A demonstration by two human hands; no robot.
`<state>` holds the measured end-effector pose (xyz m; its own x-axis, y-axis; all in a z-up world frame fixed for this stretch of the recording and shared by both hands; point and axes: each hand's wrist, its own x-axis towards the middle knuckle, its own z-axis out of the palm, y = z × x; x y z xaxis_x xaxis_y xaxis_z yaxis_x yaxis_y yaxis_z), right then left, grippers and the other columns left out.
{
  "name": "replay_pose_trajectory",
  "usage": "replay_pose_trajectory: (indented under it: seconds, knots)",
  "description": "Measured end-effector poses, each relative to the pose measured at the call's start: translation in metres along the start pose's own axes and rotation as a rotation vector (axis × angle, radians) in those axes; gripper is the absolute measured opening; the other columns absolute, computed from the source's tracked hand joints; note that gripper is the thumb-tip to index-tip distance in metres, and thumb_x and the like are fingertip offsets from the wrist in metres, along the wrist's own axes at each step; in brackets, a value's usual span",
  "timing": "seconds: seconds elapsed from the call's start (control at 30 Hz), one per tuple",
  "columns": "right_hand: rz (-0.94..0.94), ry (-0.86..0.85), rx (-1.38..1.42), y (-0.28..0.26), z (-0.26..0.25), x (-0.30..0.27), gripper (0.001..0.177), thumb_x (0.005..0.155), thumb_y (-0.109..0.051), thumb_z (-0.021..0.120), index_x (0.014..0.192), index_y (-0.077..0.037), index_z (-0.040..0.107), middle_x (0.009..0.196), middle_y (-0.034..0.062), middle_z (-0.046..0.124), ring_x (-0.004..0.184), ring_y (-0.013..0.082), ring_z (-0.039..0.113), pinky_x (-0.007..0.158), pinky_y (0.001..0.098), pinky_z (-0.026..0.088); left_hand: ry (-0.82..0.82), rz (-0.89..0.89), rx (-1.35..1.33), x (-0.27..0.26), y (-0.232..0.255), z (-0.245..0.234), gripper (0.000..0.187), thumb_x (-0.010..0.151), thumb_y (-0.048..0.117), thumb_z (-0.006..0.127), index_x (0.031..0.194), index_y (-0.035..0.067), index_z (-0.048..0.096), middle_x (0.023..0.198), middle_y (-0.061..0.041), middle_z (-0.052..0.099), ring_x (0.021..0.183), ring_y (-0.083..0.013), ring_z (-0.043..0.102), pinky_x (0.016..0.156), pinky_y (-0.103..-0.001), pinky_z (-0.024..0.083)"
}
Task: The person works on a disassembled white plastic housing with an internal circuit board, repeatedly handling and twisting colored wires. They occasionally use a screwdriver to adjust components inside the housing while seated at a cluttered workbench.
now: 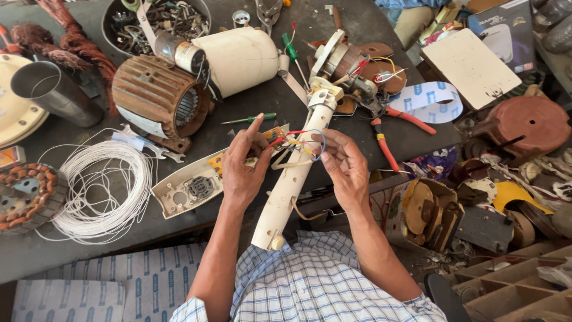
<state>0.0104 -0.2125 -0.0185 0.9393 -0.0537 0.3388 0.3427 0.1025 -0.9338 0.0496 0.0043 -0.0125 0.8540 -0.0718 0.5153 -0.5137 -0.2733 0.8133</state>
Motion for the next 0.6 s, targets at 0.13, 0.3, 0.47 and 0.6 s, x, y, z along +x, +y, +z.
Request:
replay_pose_trajectory:
  seconds: [0.13,0.3,0.47,0.6]
  knots:
    - [0.009,0.029,-0.060,0.005,-0.008,-0.002,0.040,0.104,-0.011,0.065,0.141,-0.001,0.056,0.131,0.0149,0.068,0.115,0.0173,0.066,0.104,0.0334,0.054,0.001,-0.020,-0.012,0.001,0.000,0.000,0.066,0.090,-0.004,0.071,0.152,0.008,0.052,0.092,-0.004,0.061,0.074,-0.0121,0.057,0.068,-0.029,0.051]
    - [0.061,0.081,-0.087,0.016,-0.022,-0.007,0.038,0.103,-0.009,0.065,0.139,-0.002,0.058,0.125,0.0138,0.070,0.107,0.0156,0.066,0.099,0.0328,0.056,-0.010,-0.028,0.062,0.000,0.000,0.000,0.061,0.095,-0.001,0.069,0.153,0.007,0.052,0.092,-0.004,0.063,0.078,-0.0138,0.057,0.073,-0.031,0.051]
    - [0.071,0.110,-0.248,0.021,-0.036,-0.010,0.036,0.101,-0.002,0.061,0.137,-0.002,0.059,0.123,0.0124,0.072,0.109,0.0146,0.067,0.098,0.0299,0.055,0.026,-0.001,0.075,-0.002,0.001,0.002,0.065,0.096,-0.001,0.068,0.157,0.006,0.045,0.097,-0.004,0.064,0.082,-0.0141,0.058,0.077,-0.031,0.051]
    - [0.073,0.153,-0.424,0.021,-0.041,-0.011,0.034,0.099,0.000,0.061,0.133,-0.002,0.063,0.120,0.0101,0.074,0.106,0.0141,0.069,0.095,0.0291,0.057,0.028,-0.046,-0.070,-0.003,-0.002,0.003,0.065,0.099,-0.003,0.065,0.159,0.007,0.042,0.095,-0.001,0.063,0.082,-0.0108,0.058,0.078,-0.027,0.052]
